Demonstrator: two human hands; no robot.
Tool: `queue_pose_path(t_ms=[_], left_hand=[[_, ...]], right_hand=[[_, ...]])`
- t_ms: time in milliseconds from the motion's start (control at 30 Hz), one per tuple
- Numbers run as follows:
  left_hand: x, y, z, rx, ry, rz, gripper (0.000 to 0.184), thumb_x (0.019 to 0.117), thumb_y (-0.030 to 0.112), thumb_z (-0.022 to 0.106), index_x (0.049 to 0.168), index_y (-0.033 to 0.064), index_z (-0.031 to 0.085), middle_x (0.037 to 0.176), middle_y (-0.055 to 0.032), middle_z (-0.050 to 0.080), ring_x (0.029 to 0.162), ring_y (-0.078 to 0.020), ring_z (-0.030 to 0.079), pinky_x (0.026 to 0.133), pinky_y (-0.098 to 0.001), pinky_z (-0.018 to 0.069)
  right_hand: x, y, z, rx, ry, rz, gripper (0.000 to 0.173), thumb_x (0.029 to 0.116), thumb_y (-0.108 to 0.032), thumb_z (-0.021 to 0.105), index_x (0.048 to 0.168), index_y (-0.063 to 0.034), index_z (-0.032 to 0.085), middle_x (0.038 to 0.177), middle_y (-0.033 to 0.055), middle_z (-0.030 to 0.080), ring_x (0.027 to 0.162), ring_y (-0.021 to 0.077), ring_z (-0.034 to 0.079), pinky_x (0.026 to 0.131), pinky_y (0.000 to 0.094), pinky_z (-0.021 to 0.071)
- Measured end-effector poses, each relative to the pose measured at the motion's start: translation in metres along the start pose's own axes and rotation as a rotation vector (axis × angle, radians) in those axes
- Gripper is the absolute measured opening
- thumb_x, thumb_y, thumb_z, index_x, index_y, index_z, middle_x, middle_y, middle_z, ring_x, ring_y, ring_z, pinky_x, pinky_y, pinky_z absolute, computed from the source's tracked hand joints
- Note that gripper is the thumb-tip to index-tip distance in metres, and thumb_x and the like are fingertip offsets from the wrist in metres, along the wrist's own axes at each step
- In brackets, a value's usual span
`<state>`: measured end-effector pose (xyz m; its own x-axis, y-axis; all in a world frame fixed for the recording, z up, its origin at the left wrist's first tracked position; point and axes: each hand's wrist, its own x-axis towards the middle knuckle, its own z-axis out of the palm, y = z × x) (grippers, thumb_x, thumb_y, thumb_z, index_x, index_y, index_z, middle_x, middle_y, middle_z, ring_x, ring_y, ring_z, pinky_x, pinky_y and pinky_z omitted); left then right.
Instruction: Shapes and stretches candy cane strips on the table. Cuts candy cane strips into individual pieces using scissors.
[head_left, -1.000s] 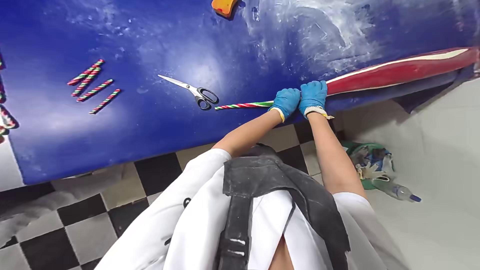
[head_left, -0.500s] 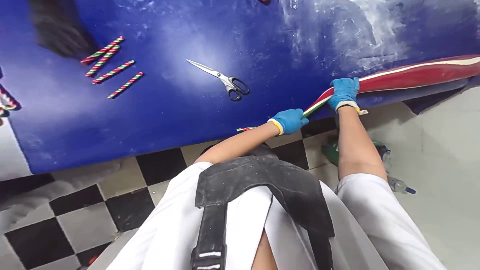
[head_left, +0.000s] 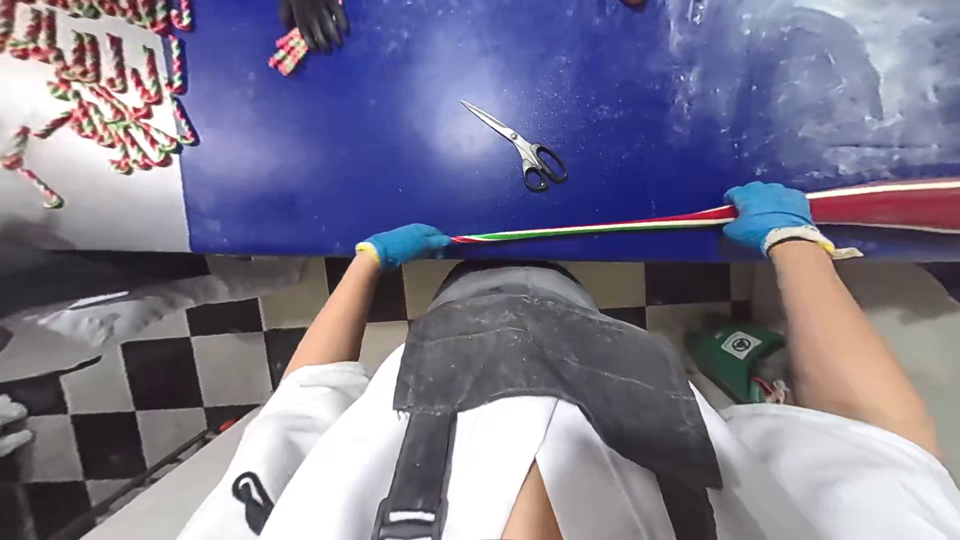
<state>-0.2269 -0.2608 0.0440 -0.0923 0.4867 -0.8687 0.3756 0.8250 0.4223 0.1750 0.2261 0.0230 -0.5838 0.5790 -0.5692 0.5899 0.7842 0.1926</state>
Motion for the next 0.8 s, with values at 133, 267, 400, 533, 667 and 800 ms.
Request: queue_pose_path(t_ms=[133,267,400,533,667,800], left_hand=[[-0.033,-0.009,0.045,0.392,0.525,-0.423,0.033,0.1015,0.024,0.054,0.122,0.0026,0.068,0.128,-0.0286,0.064,0.122,-0.0489,0.060,0.099,-0.0711,0.0463],[0.030,0.036,0.139,0.358,0.969,-0.030,0.076,0.1029,0.057,0.041,0.153,0.0000,0.044,0.157,-0.0259,0.044,0.149,-0.0446,0.037,0.123,-0.0667,0.0193],[0.091,0.082,0.119,0.287,1.115,-0.136,0.093,0.1006,0.067,0.031,0.157,-0.0071,0.030,0.164,-0.0326,0.025,0.155,-0.0489,0.017,0.125,-0.0674,0.0065],[0.130,0.100,0.035,0.266,1.100,-0.229,0.090,0.1007,0.069,0.027,0.163,0.0041,0.021,0.168,-0.0283,0.016,0.157,-0.0476,0.010,0.124,-0.0696,0.0029],[0.154,0.108,-0.018,0.227,1.187,-0.220,0.090,0.1006,0.068,0.026,0.165,0.0073,0.014,0.170,-0.0277,0.010,0.158,-0.0474,0.005,0.124,-0.0696,0.0008],[0.154,0.138,-0.034,0.213,1.378,-0.056,0.084,0.1020,0.062,0.033,0.163,0.0061,0.023,0.168,-0.0238,0.023,0.157,-0.0425,0.016,0.126,-0.0635,0.0046]], right_hand=[[-0.005,-0.048,-0.011,-0.096,-0.118,-0.194,0.037,0.0709,-0.027,0.084,0.105,-0.0184,0.075,0.104,0.0134,0.072,0.101,0.0400,0.067,0.079,0.0654,0.0501],[-0.005,-0.072,-0.026,-0.141,-0.223,-0.279,0.027,0.0756,-0.027,0.081,0.099,-0.0145,0.075,0.100,0.0141,0.073,0.097,0.0388,0.068,0.078,0.0643,0.0496],[-0.004,-0.078,-0.033,-0.168,-0.276,-0.263,0.025,0.0764,-0.028,0.079,0.096,-0.0134,0.074,0.099,0.0143,0.073,0.098,0.0385,0.068,0.079,0.0636,0.0499],[-0.002,-0.078,-0.035,-0.164,-0.274,-0.260,0.024,0.0749,-0.027,0.078,0.094,-0.0124,0.073,0.097,0.0150,0.073,0.096,0.0394,0.069,0.079,0.0648,0.0498],[-0.007,-0.076,-0.030,-0.140,-0.222,-0.289,0.025,0.0746,-0.025,0.078,0.095,-0.0117,0.073,0.098,0.0158,0.073,0.097,0.0396,0.068,0.079,0.0648,0.0497],[-0.014,-0.082,-0.026,0.044,-0.254,-0.344,0.026,0.0897,-0.026,0.068,0.110,-0.0102,0.071,0.109,0.0186,0.072,0.106,0.0416,0.067,0.088,0.0667,0.0476]])
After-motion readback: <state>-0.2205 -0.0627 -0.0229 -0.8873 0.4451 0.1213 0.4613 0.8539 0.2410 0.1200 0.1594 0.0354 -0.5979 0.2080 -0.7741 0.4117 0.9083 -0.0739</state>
